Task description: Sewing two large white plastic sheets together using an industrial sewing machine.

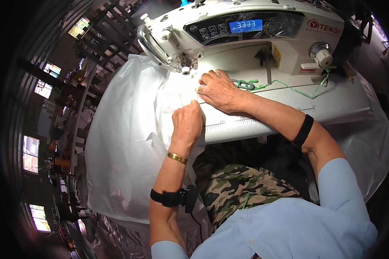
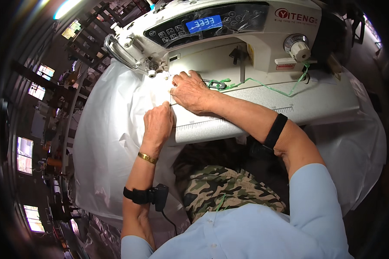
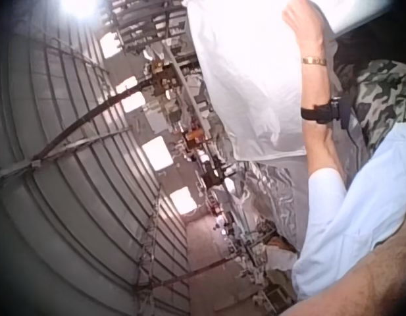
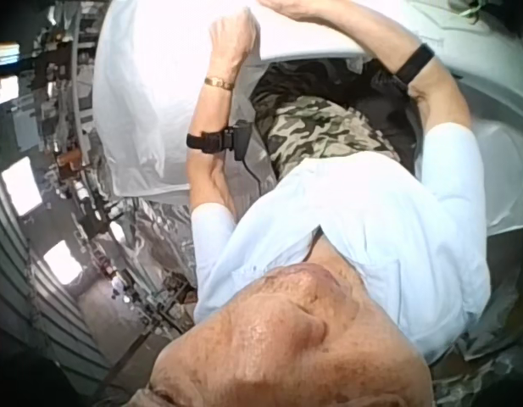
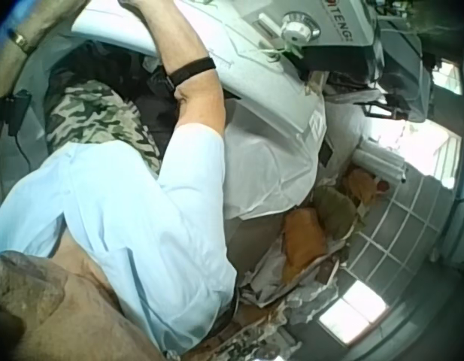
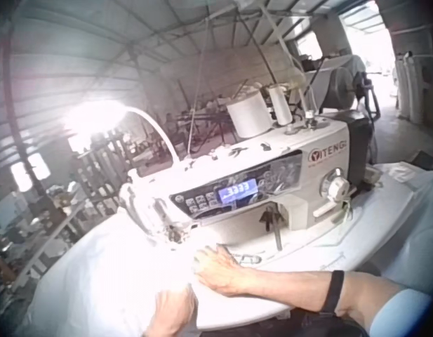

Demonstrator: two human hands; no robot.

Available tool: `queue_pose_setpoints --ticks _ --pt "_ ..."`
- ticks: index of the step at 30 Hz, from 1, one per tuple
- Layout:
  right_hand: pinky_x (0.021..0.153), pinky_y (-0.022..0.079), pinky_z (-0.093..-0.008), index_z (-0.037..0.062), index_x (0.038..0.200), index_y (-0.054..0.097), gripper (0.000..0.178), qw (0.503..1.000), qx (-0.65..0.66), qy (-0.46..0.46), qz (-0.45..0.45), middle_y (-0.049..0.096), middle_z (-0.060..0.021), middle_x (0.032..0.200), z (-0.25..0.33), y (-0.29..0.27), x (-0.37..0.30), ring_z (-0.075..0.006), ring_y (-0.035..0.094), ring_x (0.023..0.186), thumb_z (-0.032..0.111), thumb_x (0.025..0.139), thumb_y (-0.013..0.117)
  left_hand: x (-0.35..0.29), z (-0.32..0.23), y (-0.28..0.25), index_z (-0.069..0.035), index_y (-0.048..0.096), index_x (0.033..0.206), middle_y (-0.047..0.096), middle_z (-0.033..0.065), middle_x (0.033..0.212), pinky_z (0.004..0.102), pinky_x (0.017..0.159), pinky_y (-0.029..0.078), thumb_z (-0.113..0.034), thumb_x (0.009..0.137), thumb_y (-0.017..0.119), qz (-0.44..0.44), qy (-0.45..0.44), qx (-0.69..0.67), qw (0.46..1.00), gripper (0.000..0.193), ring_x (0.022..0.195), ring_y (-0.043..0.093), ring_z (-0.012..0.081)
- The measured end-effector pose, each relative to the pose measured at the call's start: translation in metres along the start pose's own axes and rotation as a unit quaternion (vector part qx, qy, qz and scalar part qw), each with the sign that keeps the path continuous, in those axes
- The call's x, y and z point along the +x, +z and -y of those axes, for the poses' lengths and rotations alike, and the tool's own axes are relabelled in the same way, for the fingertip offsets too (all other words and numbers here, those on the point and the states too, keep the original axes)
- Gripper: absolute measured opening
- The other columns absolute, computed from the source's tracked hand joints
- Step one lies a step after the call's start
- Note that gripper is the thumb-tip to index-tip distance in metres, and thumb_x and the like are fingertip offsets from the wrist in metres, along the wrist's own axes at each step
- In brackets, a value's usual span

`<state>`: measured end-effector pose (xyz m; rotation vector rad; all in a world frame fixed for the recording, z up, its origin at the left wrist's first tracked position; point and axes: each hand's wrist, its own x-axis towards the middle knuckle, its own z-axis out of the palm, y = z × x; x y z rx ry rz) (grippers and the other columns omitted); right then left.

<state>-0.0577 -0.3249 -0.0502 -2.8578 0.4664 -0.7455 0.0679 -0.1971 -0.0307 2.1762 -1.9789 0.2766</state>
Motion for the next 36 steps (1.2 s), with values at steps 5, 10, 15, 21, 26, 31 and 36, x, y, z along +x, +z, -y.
queue_pose_setpoints --ticks 5,10,15,21,26,31,36 --pt "0.105 0.034 -0.0512 0.0065 0.111 0.071 0.032 0.999 0.015 0.033 0.015 0.059 -0.0168 0.119 -0.003 0.002 0.004 -0.0304 0.051 0.119 0.027 0.096 0.051 0.027 0.01 0.011 0.001 0.058 0.077 0.064 0.0245 0.07 0.0515 0.069 0.051 -0.007 0.088 0.056 -0.02 -0.004 0.015 1.0 0.014 0.07 0.066 0.0422" --pt "0.105 0.033 -0.0518 0.0095 0.115 0.069 0.033 0.998 0.019 0.058 0.025 0.058 -0.0156 0.12 -0.004 -0.001 0.007 -0.0312 0.051 0.119 0.028 0.096 0.05 0.041 0.009 0.006 -0.001 0.064 0.084 0.066 0.023 0.075 0.0516 0.07 0.051 -0.012 0.088 0.059 -0.028 -0.038 -0.012 0.999 0.013 0.075 0.066 0.0418" --pt "0.106 0.033 -0.0487 0.0095 0.114 0.071 0.033 0.996 0.042 0.063 0.056 0.059 -0.0138 0.122 -0.005 -0.005 0.007 -0.0282 0.051 0.12 0.026 0.096 0.05 0.006 -0.003 -0.014 -0.002 0.061 0.083 0.065 0.0188 0.073 0.049 0.067 0.05 -0.011 0.087 0.061 -0.013 -0.033 -0.004 0.999 0.01 0.072 0.066 0.039" --pt "0.106 0.032 -0.0473 0.0088 0.112 0.073 0.032 0.993 0.075 0.068 0.061 0.06 -0.0127 0.121 -0.001 -0.006 0.006 -0.0264 0.051 0.119 0.024 0.095 0.051 -0.009 -0.004 -0.007 -0.003 0.069 0.099 0.066 0.0206 0.077 0.0474 0.067 0.051 -0.005 0.085 0.062 -0.042 -0.045 -0.03 0.998 0.016 0.072 0.066 0.0384" --pt "0.106 0.032 -0.0477 0.0082 0.113 0.073 0.031 0.994 0.076 0.06 0.051 0.06 -0.0127 0.121 0.004 -0.007 0.003 -0.0249 0.051 0.12 0.022 0.095 0.052 0.001 0.003 0.0 -0.001 0.067 0.09 0.066 0.0197 0.077 0.0464 0.068 0.051 -0.002 0.084 0.062 -0.059 -0.038 -0.049 0.996 0.008 0.072 0.065 0.0381" --pt "0.108 0.031 -0.0504 0.006 0.114 0.072 0.032 0.995 0.054 0.058 0.057 0.059 -0.0137 0.125 0.006 -0.006 0.004 -0.0256 0.05 0.123 0.022 0.094 0.053 0.011 0.008 0.004 0.0 0.064 0.084 0.066 0.0191 0.078 0.0468 0.069 0.05 -0.003 0.084 0.063 -0.073 -0.025 -0.06 0.995 0.003 0.073 0.065 0.0384" --pt "0.112 0.029 -0.0532 0.0048 0.119 0.068 0.036 0.997 0.02 0.054 0.057 0.058 -0.0146 0.129 0.009 -0.004 0.004 -0.0278 0.048 0.127 0.024 0.094 0.052 0.023 0.011 0.008 0.0 0.06 0.079 0.066 0.0199 0.078 0.048 0.07 0.05 -0.005 0.086 0.063 -0.089 -0.048 -0.086 0.991 0.009 0.076 0.066 0.0394"
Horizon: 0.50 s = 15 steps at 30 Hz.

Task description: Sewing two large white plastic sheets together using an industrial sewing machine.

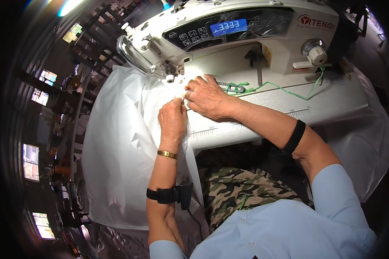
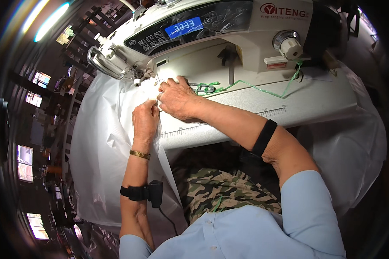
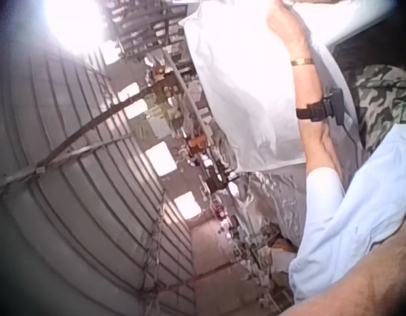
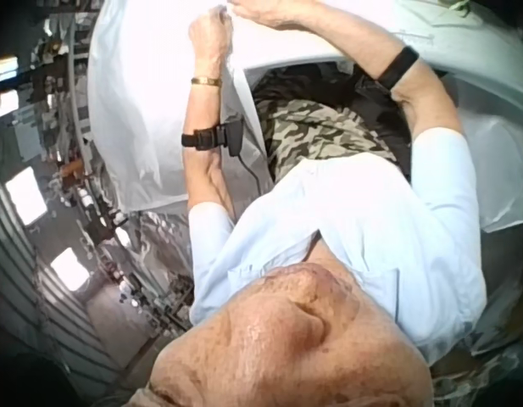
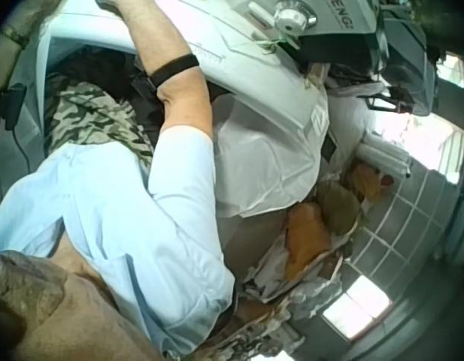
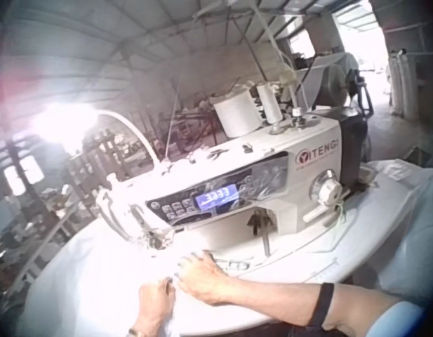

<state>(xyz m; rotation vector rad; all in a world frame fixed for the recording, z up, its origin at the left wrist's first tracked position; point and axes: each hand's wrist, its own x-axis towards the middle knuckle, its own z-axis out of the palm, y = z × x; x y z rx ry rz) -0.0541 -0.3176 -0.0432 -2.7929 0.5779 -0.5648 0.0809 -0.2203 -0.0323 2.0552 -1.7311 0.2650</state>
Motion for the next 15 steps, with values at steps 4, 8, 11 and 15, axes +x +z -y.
queue_pose_setpoints --ticks 4,8,11,15 --pt "0.113 0.028 -0.0521 0.0 0.118 0.066 0.038 1.0 0.006 0.007 -0.008 0.057 -0.016 0.131 0.001 0.001 0.0 -0.0277 0.047 0.127 0.026 0.094 0.052 0.012 0.003 0.007 0.001 0.062 0.078 0.066 0.0214 0.077 0.0486 0.069 0.05 -0.006 0.084 0.064 -0.001 -0.03 0.007 1.0 0.009 0.074 0.065 0.0402" --pt "0.111 0.03 -0.05 -0.0027 0.118 0.065 0.039 1.0 0.015 0.012 -0.012 0.057 -0.0162 0.131 0.0 0.002 -0.001 -0.0271 0.047 0.127 0.026 0.094 0.053 0.024 0.007 0.017 0.001 0.064 0.075 0.064 0.0217 0.071 0.0473 0.066 0.049 -0.007 0.082 0.066 -0.028 -0.053 -0.001 0.998 0.011 0.068 0.064 0.0394" --pt "0.111 0.03 -0.0491 -0.003 0.116 0.065 0.036 0.999 0.04 0.015 -0.004 0.058 -0.0183 0.128 -0.001 0.002 0.0 -0.0284 0.047 0.126 0.024 0.094 0.053 0.028 0.009 0.019 0.002 0.061 0.074 0.065 0.0232 0.075 0.0492 0.068 0.05 -0.008 0.083 0.066 -0.018 -0.062 -0.005 0.998 0.014 0.073 0.065 0.0419" --pt "0.105 0.039 -0.049 -0.0052 0.109 0.063 0.034 0.987 0.129 0.062 -0.068 0.06 -0.0219 0.117 -0.002 -0.004 0.004 -0.0365 0.055 0.116 0.025 0.094 0.056 0.026 0.008 0.016 0.002 0.06 0.075 0.066 0.0242 0.077 0.0498 0.071 0.052 -0.008 0.082 0.067 -0.021 -0.072 -0.011 0.997 0.014 0.076 0.066 0.043"
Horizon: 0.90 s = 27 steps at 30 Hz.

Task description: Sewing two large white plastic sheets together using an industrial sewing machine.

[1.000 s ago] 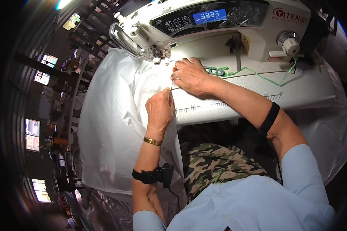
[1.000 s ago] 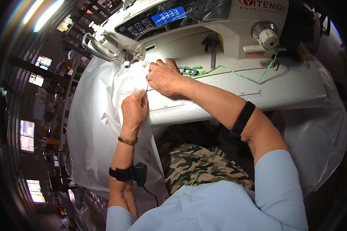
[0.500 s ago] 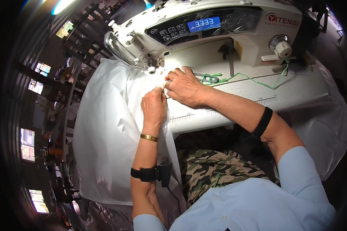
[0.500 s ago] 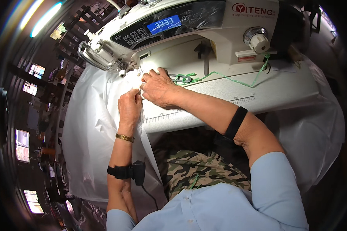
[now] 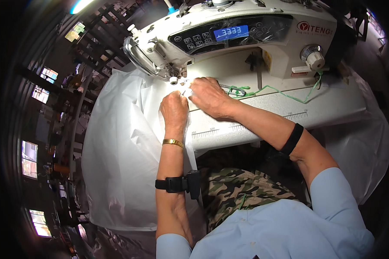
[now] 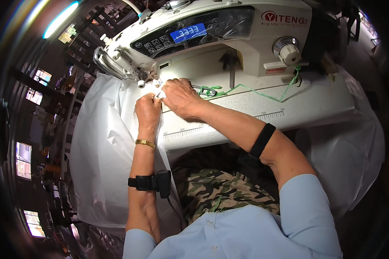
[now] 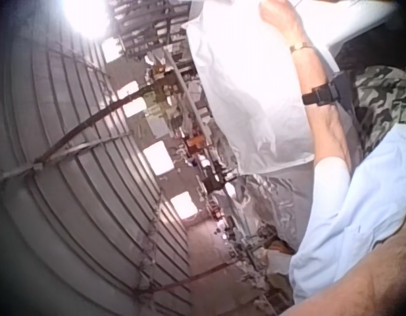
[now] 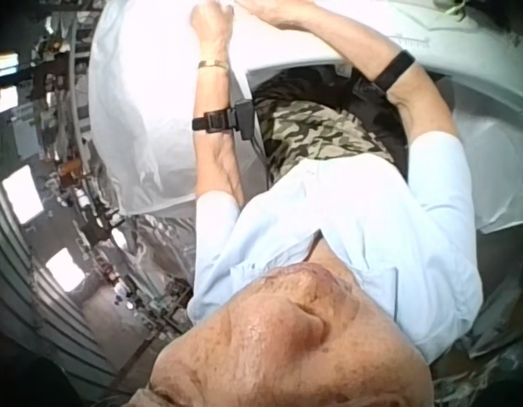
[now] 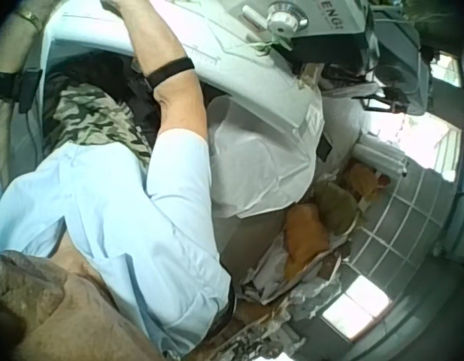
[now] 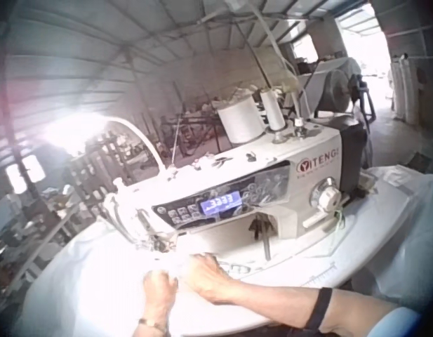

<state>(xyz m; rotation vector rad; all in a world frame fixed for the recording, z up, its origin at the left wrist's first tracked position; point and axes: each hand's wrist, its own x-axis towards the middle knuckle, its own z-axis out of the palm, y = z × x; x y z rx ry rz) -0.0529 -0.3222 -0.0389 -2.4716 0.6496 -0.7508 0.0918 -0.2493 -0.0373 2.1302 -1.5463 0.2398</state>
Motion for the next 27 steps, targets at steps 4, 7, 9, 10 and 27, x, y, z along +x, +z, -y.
queue_pose_setpoints --ticks 4,7,9,10,27 --pt "0.094 0.046 -0.0487 -0.0068 0.113 0.061 0.037 0.991 0.109 0.053 -0.047 0.063 -0.0291 0.109 -0.001 -0.007 0.013 -0.0446 0.06 0.104 0.024 0.096 0.053 -0.002 -0.003 -0.002 0.003 0.06 0.073 0.065 0.0242 0.076 0.0497 0.072 0.052 -0.006 0.08 0.066 -0.037 0.022 0.005 0.999 0.012 0.076 0.066 0.0418" --pt "0.085 0.05 -0.0501 -0.0032 0.113 0.063 0.033 0.991 0.097 0.07 -0.053 0.066 -0.0309 0.098 -0.003 -0.004 0.029 -0.0454 0.064 0.095 0.024 0.095 0.054 -0.002 -0.003 -0.001 0.003 0.059 0.072 0.065 0.0241 0.074 0.0497 0.071 0.051 -0.005 0.079 0.065 -0.026 0.015 0.01 0.999 0.012 0.074 0.065 0.0418" --pt "0.082 0.05 -0.0502 -0.0037 0.11 0.064 0.032 0.992 0.071 0.094 -0.052 0.067 -0.0299 0.097 -0.005 0.002 0.037 -0.0453 0.064 0.091 0.023 0.095 0.055 -0.002 -0.002 0.0 0.002 0.059 0.071 0.064 0.0239 0.073 0.0497 0.07 0.051 -0.006 0.079 0.065 -0.032 0.022 0.016 0.999 0.014 0.073 0.065 0.0419" --pt "0.08 0.051 -0.0503 -0.0039 0.109 0.065 0.032 0.992 0.061 0.099 -0.054 0.067 -0.0295 0.097 -0.007 0.005 0.039 -0.0453 0.065 0.089 0.023 0.094 0.056 -0.002 -0.002 0.001 0.002 0.058 0.07 0.064 0.0238 0.073 0.0496 0.07 0.051 -0.006 0.079 0.065 -0.034 0.021 0.019 0.999 0.014 0.072 0.064 0.0419" --pt "0.078 0.049 -0.0418 -0.0004 0.103 0.069 0.033 0.975 0.147 0.064 -0.151 0.068 -0.024 0.092 -0.023 0.014 0.037 -0.0395 0.064 0.083 0.031 0.094 0.06 -0.026 -0.004 -0.007 0.003 0.063 0.076 0.062 0.0206 0.072 0.0471 0.067 0.048 -0.003 0.081 0.064 -0.053 0.075 0.006 0.996 0.008 0.068 0.062 0.0378"
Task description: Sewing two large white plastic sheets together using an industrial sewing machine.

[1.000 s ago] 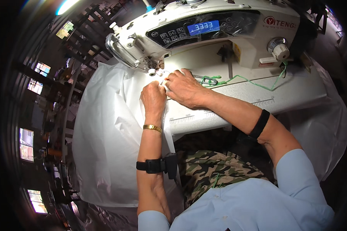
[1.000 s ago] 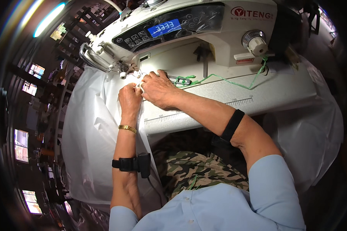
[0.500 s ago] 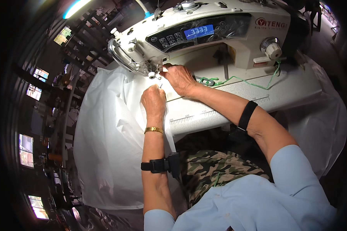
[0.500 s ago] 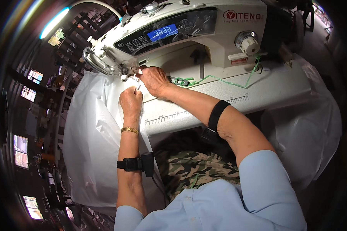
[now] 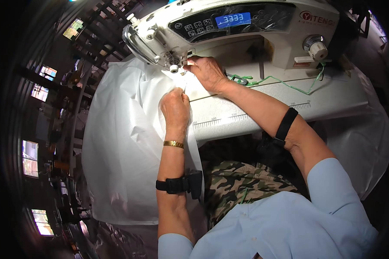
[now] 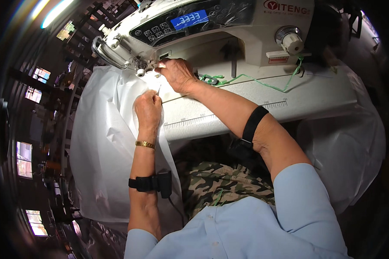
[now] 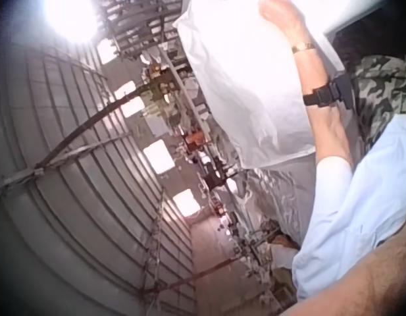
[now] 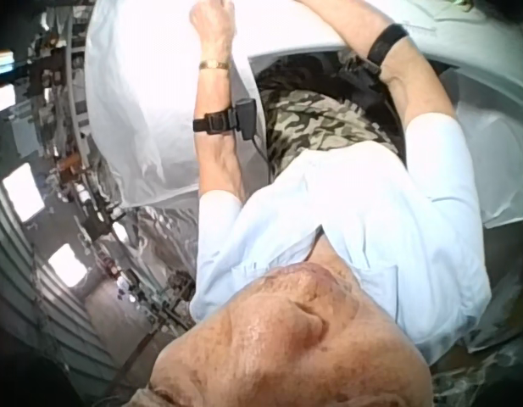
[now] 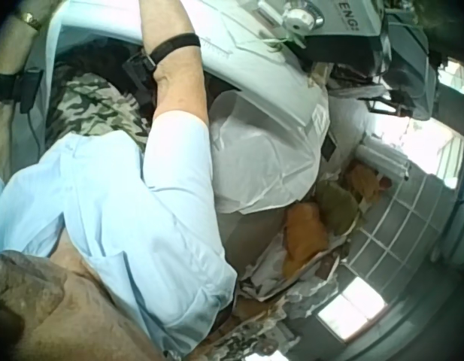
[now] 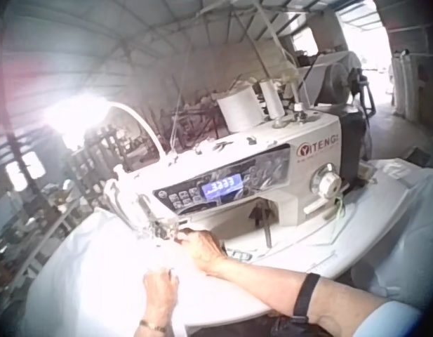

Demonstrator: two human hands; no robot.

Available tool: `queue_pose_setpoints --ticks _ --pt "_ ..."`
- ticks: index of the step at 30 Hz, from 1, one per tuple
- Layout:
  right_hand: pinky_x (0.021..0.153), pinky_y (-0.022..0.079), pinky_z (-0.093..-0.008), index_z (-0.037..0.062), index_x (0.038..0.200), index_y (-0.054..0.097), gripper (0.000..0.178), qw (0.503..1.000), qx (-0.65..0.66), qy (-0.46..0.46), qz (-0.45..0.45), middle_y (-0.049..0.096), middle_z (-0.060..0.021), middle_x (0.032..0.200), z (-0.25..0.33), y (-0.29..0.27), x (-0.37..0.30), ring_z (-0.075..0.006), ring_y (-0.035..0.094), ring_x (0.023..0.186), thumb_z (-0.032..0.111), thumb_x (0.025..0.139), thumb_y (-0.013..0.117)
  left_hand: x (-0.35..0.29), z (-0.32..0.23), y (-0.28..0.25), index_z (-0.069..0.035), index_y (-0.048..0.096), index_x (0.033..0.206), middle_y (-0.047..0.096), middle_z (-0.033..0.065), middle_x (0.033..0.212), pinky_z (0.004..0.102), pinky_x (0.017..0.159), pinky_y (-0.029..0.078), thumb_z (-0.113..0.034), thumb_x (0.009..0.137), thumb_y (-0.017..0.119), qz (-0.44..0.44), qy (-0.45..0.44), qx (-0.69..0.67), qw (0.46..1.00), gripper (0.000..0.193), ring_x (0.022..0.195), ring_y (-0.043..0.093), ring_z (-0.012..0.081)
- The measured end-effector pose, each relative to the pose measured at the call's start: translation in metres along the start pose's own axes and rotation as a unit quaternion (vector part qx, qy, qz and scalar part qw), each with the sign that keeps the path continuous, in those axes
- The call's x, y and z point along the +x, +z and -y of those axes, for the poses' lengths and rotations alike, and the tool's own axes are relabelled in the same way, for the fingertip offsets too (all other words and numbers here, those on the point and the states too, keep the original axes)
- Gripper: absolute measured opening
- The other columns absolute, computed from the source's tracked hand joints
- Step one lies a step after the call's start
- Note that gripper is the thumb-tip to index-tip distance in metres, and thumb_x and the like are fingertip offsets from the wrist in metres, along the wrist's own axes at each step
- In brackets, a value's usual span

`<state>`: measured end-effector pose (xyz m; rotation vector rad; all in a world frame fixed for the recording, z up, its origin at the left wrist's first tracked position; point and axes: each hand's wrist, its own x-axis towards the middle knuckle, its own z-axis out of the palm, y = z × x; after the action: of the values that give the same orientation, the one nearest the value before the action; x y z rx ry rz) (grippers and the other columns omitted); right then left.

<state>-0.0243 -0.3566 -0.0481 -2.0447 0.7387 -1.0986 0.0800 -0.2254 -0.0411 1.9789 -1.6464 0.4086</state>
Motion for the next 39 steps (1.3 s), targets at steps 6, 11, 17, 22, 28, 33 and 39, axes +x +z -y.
queue_pose_setpoints --ticks 6,11,17,22,28,33,39 --pt "0.079 0.048 -0.0427 0.0004 0.103 0.068 0.033 1.0 0.012 0.013 0.008 0.069 -0.0242 0.093 0.002 -0.002 0.0 -0.0397 0.064 0.085 0.031 0.094 0.061 -0.014 -0.002 -0.007 0.002 0.058 0.072 0.061 0.0208 0.074 0.0486 0.071 0.048 -0.003 0.082 0.065 -0.001 -0.001 -0.017 1.0 0.013 0.073 0.061 0.0392" --pt "0.078 0.048 -0.045 -0.0005 0.103 0.066 0.033 0.999 -0.009 0.036 0.037 0.067 -0.0248 0.091 0.006 -0.002 -0.002 -0.0418 0.062 0.086 0.031 0.094 0.06 0.003 0.004 0.003 0.001 0.059 0.073 0.063 0.0215 0.072 0.0496 0.068 0.049 -0.004 0.082 0.065 0.017 -0.031 -0.006 0.999 0.012 0.071 0.063 0.04" --pt "0.077 0.047 -0.0474 -0.0008 0.103 0.062 0.033 0.999 -0.034 0.011 0.031 0.066 -0.0255 0.089 0.004 0.0 0.0 -0.0436 0.061 0.086 0.031 0.094 0.061 0.012 0.013 0.012 0.0 0.061 0.074 0.064 0.0217 0.073 0.0495 0.069 0.05 -0.005 0.081 0.063 0.004 -0.04 -0.032 0.999 0.009 0.072 0.065 0.0398" --pt "0.077 0.047 -0.0461 0.002 0.104 0.062 0.033 0.998 -0.041 0.017 0.048 0.066 -0.0246 0.091 -0.006 0.006 0.001 -0.0445 0.061 0.088 0.033 0.093 0.061 0.013 0.023 0.022 -0.002 0.067 0.075 0.063 0.0209 0.071 0.0477 0.065 0.049 -0.008 0.079 0.062 -0.029 -0.038 -0.05 0.998 0.009 0.067 0.063 0.039" --pt "0.088 0.052 -0.0389 -0.0039 0.109 0.067 0.034 0.991 -0.068 -0.045 0.108 0.072 -0.0196 0.108 -0.007 0.002 -0.001 -0.0312 0.07 0.097 0.026 0.093 0.065 -0.005 0.007 0.01 -0.002 0.066 0.081 0.066 0.021 0.08 0.0508 0.072 0.05 -0.027 0.085 0.069 -0.029 -0.075 -0.066 0.995 0.026 0.079 0.065 0.0405" --pt "0.093 0.045 -0.0426 0.0012 0.113 0.065 0.029 0.943 -0.193 -0.263 0.065 0.068 -0.0187 0.107 0.022 -0.026 -0.051 -0.0346 0.064 0.1 0.021 0.091 0.066 -0.093 -0.045 -0.031 0.001 0.052 0.135 0.052 0.0218 0.136 0.0444 0.101 0.044 -0.015 0.087 0.068 -0.13 0.025 -0.08 0.988 0.053 0.122 0.05 0.0408" --pt "0.067 0.051 -0.0412 0.0064 0.104 0.065 0.022 0.938 -0.063 -0.318 0.121 0.062 -0.0125 0.081 0.052 -0.034 -0.174 -0.0319 0.063 0.077 0.002 0.082 0.066 -0.255 -0.054 -0.048 0.0 0.046 0.144 0.036 0.0231 0.154 0.0449 0.116 0.031 -0.007 0.095 0.058 0.032 -0.093 -0.246 0.964 0.051 0.14 0.038 0.0387"
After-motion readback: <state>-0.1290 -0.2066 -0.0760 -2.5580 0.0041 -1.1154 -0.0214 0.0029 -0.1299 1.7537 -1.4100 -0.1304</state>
